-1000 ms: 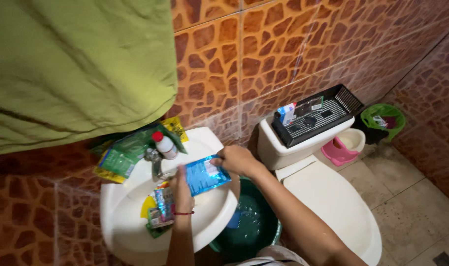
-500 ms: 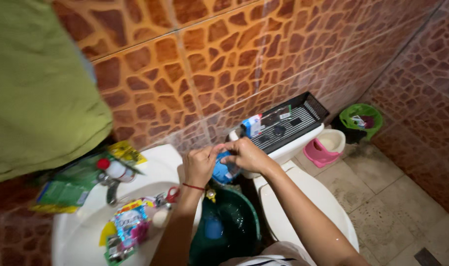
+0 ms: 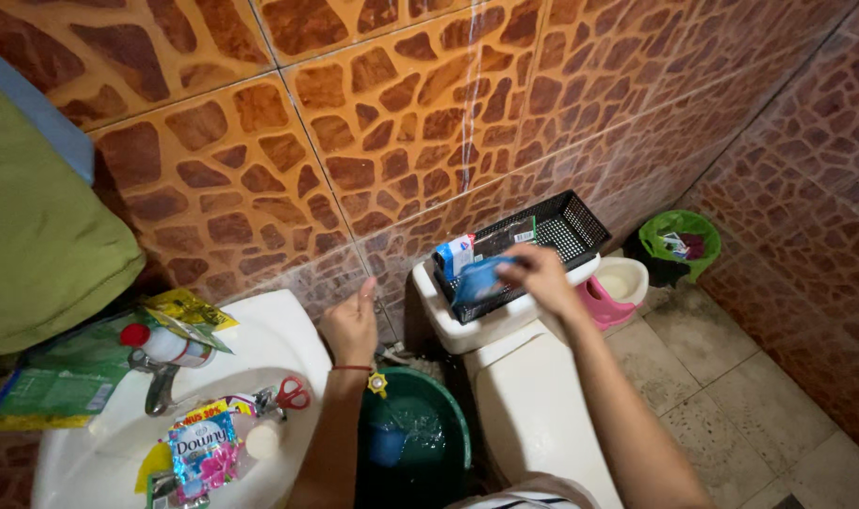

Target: The person repeatedly picks up small sachets and packets from a bathroom sink, rinses them under running water, and places them into a black plastic basket on the toilet tank. The person handles items one at a time throughout the clip.

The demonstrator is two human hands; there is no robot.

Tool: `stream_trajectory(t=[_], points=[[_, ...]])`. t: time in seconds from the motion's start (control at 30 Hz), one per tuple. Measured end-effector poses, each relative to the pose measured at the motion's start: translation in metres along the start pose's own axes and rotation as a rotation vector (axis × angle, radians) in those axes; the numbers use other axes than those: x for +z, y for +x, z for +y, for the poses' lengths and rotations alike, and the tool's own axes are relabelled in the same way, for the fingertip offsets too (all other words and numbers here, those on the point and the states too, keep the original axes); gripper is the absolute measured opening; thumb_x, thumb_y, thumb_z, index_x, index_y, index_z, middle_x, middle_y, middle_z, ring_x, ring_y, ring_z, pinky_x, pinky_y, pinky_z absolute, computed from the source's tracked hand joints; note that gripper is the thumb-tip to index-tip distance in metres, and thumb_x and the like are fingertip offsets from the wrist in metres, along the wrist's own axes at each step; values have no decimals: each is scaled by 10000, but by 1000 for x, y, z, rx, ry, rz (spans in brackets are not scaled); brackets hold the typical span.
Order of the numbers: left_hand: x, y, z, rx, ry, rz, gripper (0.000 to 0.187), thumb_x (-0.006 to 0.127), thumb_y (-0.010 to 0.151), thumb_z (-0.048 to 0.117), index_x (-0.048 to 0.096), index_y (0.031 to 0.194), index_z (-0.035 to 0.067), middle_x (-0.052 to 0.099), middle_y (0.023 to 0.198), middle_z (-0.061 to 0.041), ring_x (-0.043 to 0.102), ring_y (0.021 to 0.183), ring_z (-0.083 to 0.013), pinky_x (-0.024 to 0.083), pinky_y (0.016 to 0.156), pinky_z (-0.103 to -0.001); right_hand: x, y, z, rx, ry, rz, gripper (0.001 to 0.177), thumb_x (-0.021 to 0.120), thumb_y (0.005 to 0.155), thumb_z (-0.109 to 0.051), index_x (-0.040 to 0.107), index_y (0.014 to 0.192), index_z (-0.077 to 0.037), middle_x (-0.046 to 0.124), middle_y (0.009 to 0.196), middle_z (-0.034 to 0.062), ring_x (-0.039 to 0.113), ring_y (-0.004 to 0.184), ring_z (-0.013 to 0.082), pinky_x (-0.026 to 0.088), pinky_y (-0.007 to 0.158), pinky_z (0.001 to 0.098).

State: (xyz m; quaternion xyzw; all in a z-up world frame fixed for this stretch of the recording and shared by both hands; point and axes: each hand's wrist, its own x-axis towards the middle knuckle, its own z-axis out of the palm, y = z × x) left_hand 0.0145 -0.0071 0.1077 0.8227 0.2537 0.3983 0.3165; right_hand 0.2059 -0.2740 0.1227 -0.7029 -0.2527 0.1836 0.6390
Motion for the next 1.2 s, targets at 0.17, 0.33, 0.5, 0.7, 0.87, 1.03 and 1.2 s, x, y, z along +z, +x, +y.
stream_trajectory(t=[0.17,0.33,0.5,0.7,0.87,1.03,1.2], points=[[13,-8,-3,-5,55,-74,530,615,978,486,715,701,46,558,587,-231,572,523,-420,426,523,-505,-49,27,44,-8,-65,153,70,693,921,-24,709,984,2,748,875,75,675,777,114,524,714,277],[23,-8,7,39,103,-260,547,610,973,489,672,670,39,609,652,-225,615,651,-441,455,578,-525,-57,55,104,-4,-160,46,58,691,916,-21,707,965,7,741,889,75,678,803,133,558,768,275],[7,-9,-2,-83,76,-391,492,590,969,452,662,709,41,625,664,-222,624,675,-442,465,617,-536,-116,77,134,32,-172,257,131,700,899,-47,718,1025,-16,739,883,69,692,765,136,562,700,293],[3,-18,-26,-64,141,-336,485,570,962,458,677,706,61,656,733,-206,631,729,-442,467,639,-542,-182,109,133,3,-541,581,148,727,903,-68,734,1008,36,699,822,119,662,749,196,506,691,337],[-4,-18,-31,-132,209,-321,496,551,979,472,654,722,61,652,741,-209,641,731,-428,478,670,-542,-190,138,143,93,-438,460,133,664,909,-62,701,1005,22,714,822,105,687,752,215,529,698,351],[-18,-15,-21,-121,259,-288,458,560,966,448,669,715,81,659,735,-200,635,737,-435,470,650,-551,-189,170,153,89,-25,255,95,580,927,-19,655,987,-19,701,888,99,693,763,219,582,714,339],[-23,-14,-16,-80,250,-244,479,582,971,429,636,697,40,648,730,-209,630,723,-439,475,632,-534,-193,185,155,209,131,209,109,570,922,7,614,1018,-21,685,866,102,720,746,229,605,656,347]])
